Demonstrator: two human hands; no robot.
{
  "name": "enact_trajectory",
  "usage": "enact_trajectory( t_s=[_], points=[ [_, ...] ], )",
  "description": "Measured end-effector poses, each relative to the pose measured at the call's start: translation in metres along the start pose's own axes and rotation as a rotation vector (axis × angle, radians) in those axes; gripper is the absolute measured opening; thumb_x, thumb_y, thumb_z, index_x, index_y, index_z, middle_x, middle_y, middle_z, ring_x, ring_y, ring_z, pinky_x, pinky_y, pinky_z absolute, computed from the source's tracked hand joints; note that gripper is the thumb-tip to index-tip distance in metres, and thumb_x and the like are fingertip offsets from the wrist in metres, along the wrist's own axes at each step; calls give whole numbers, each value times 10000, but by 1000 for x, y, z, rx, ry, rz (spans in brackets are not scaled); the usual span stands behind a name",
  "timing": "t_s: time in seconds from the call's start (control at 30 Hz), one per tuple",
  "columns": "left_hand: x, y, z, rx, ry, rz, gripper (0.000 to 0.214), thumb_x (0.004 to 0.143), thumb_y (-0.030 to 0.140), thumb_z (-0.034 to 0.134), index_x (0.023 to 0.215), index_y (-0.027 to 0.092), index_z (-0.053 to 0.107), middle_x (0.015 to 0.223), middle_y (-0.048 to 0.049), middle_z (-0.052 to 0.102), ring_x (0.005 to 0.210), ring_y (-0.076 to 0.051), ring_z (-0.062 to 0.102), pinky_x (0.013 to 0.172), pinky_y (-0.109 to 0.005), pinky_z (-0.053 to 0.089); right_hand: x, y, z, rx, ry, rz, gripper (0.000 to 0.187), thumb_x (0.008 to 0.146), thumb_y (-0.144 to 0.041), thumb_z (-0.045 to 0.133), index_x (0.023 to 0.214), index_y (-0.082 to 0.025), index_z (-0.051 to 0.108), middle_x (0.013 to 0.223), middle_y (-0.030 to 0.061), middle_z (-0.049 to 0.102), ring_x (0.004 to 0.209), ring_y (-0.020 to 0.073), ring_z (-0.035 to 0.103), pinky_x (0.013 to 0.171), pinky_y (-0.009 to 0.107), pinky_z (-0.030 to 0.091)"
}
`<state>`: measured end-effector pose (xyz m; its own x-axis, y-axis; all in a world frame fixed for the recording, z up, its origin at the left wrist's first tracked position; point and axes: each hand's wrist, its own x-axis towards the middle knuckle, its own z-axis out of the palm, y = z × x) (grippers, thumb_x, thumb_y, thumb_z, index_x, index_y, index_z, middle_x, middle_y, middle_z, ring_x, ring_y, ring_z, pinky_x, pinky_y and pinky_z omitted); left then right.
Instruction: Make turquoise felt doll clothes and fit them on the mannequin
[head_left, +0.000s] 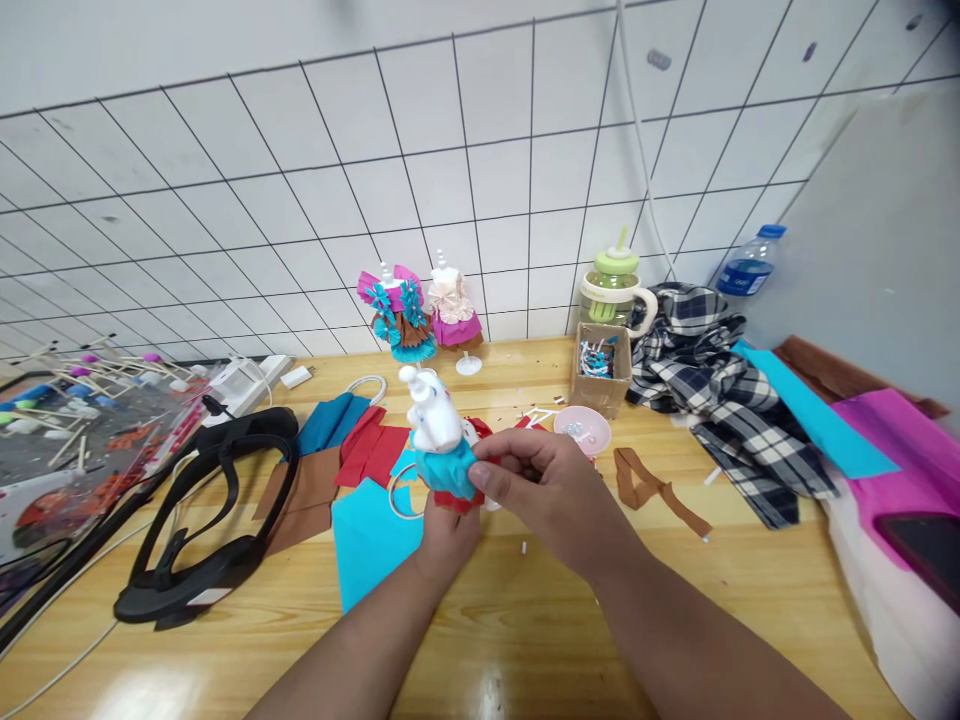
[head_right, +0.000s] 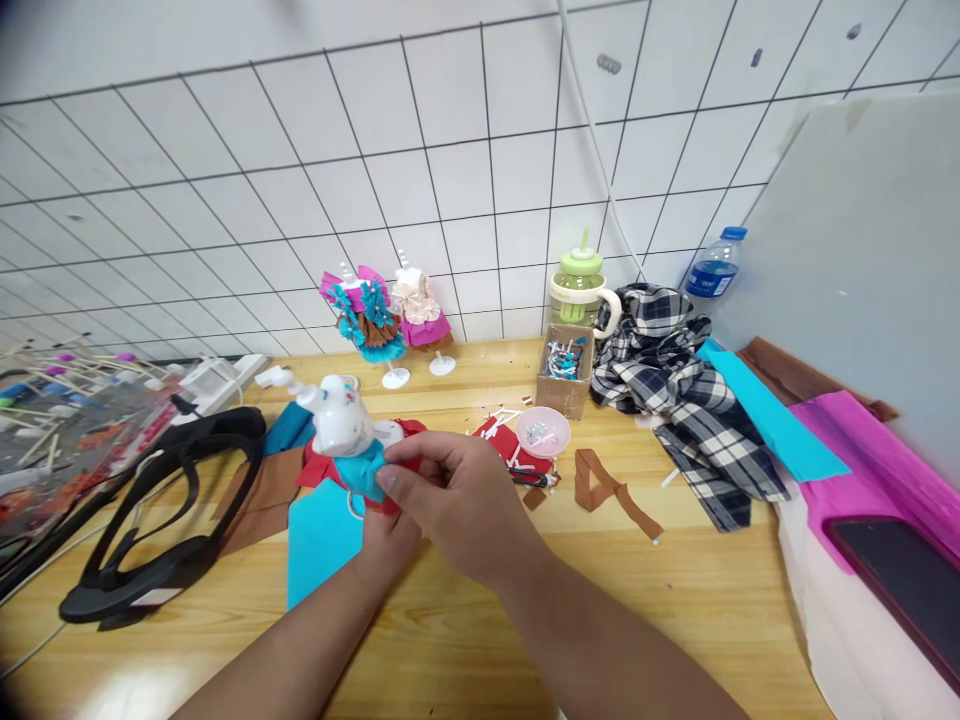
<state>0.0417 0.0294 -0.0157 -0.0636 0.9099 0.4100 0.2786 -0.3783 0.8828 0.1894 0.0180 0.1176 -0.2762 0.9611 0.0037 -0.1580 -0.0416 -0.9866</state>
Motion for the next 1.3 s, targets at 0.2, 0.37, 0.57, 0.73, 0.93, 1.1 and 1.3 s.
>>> enact_trajectory(
  t_s=[0.2, 0.37, 0.57, 0.73, 0.93, 1.1, 1.3],
  points=[
    [1, 0, -1, 82, -146, 187, 343, 881, 159, 522, 1197, 253, 614, 1236, -46, 656, 1118, -218, 615, 954, -332, 508, 6, 0, -9, 118, -20, 61, 218, 702, -328, 736, 847, -168, 710, 532, -77, 441, 450, 39, 321, 442, 201, 272],
    [2, 6, -5, 66, -268, 91, 257, 925, 226, 470, 1073, 206, 679, 1054, -75, 716, 912, -203, 667, 771, -289, 534, 5, -3, -18, -30, 32, -1, 229, 759, -384, 691, 864, -180, 690, 508, -88, 385, 422, 44, 319, 403, 195, 247],
    [3, 13, -6, -131, -392, -102, 386, 965, 402, 394, 911, 139, 672, 813, -93, 685, 696, -169, 619, 639, -275, 479, 9, -9, -30, -295, 222, -92, 215, 815, -396, 625, 921, -210, 642, 537, -82, 377, 463, 66, 361, 429, 188, 295],
    [0, 13, -5, -220, -402, -159, 399, 957, 434, 424, 843, 128, 653, 745, -78, 656, 604, -132, 572, 586, -251, 427, 15, -6, -43, -246, 268, -98, 234, 804, -425, 632, 880, -210, 584, 589, -68, 428, 489, 72, 365, 432, 189, 295],
    [-2, 14, -8, -179, -500, -166, 403, 958, 435, 424, 832, 125, 648, 717, -77, 647, 589, -123, 554, 563, -240, 404, 19, 0, -47, -111, 223, -106, 313, 713, -347, 741, 793, -216, 469, 601, -83, 403, 535, 71, 351, 470, 180, 302],
    [-3, 14, -4, -285, -522, -218, 390, 931, 456, 477, 820, 128, 655, 701, -69, 639, 579, -121, 553, 557, -236, 418, 23, 2, -47, -25, 204, -102, 347, 698, -322, 761, 764, -216, 437, 626, -82, 431, 552, 67, 364, 483, 175, 309],
    [5, 26, 0, -558, -457, -482, 317, 888, 439, 560, 850, 133, 636, 803, -74, 687, 538, -119, 592, 521, -240, 465, 22, -2, -44, 34, 204, -112, 272, 814, -453, 627, 843, -213, 502, 619, -84, 410, 491, 56, 310, 435, 170, 260]
  ],
)
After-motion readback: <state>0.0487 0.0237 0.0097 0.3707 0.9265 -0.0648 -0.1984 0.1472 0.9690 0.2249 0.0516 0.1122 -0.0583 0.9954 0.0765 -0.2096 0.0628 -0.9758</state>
